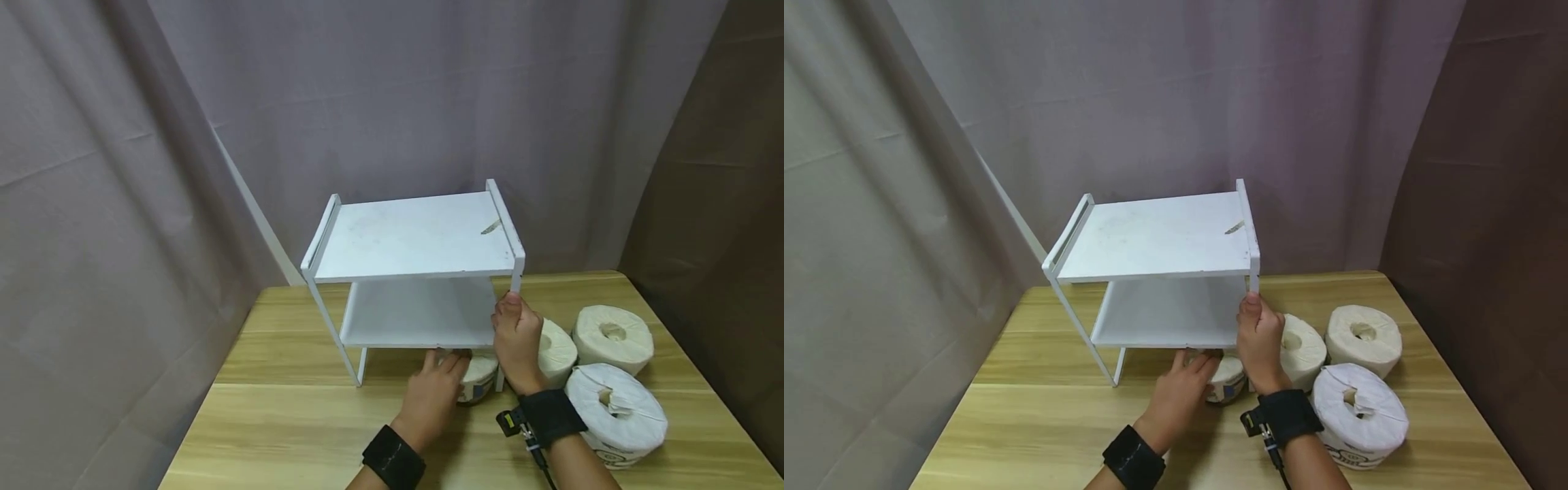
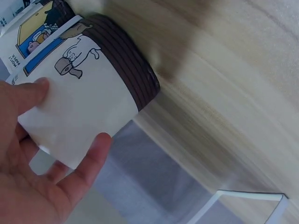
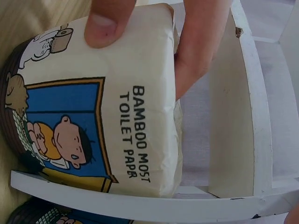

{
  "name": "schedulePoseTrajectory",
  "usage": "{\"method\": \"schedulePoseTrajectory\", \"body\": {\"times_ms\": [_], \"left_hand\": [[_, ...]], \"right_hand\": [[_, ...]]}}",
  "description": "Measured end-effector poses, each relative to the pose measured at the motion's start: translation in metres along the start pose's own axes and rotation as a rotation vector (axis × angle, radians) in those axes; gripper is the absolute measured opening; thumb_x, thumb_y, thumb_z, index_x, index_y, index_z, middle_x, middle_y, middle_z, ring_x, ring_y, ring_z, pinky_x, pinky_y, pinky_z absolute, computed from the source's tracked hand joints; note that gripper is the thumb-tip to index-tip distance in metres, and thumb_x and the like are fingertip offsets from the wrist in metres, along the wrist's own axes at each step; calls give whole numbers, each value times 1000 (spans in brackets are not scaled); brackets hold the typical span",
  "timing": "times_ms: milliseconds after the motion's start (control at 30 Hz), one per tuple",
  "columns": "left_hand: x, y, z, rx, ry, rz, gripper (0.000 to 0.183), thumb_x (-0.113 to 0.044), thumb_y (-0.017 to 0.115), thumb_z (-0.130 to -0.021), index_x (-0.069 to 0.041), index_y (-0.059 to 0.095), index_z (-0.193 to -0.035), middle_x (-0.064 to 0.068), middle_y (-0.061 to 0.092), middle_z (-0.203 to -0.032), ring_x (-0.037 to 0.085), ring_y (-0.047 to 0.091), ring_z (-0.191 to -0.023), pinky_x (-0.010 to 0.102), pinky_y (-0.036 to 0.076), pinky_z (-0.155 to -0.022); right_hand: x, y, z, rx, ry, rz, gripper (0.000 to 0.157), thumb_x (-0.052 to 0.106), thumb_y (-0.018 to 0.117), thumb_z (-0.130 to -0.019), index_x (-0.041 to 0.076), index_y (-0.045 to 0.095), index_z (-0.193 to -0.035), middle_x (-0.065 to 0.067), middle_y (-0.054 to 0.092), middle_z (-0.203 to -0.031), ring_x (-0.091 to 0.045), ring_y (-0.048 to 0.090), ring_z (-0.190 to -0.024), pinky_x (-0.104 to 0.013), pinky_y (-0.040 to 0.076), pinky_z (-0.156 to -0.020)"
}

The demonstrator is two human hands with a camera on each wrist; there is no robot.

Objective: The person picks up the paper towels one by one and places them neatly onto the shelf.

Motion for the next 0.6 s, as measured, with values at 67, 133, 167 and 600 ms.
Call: {"method": "schedulePoseTrajectory", "body": {"times_ms": [67,133,167,600], "left_hand": [[-1,0,-1,6,-15,-2,50,-36,76,-83,-25,59,-128,-12,57,-127,18,51,-109,20,44,-48],[-2,1,-1,8,-34,6,49,-34,77,-82,-26,60,-127,-13,58,-126,18,52,-109,20,45,-50],[-2,1,-1,8,-39,12,48,-33,77,-81,-26,60,-126,-13,58,-126,18,51,-108,20,46,-52],[-3,-7,3,-10,-60,6,49,-29,82,-74,-27,64,-119,-13,58,-126,19,48,-122,18,47,-51]], "right_hand": [[0,0,-1,9,8,-31,49,21,41,-105,-3,40,-62,-1,33,-51,-7,32,-44,-21,27,-44],[0,0,0,12,22,-43,49,20,41,-105,-3,39,-61,0,33,-51,-7,32,-43,-21,26,-44],[0,0,0,11,27,-43,49,19,42,-105,-3,39,-61,0,34,-50,-6,33,-43,-21,26,-43],[-5,-5,0,17,28,59,46,18,37,-106,-3,42,-65,2,36,-51,-6,36,-43,-22,28,-43]]}}
Point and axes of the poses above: each hand's wrist, its own z-axis away from the middle knuckle, its own y-axis out of the palm, x = y × z, the point moved 1 cm from there along -z, towards the middle knuckle
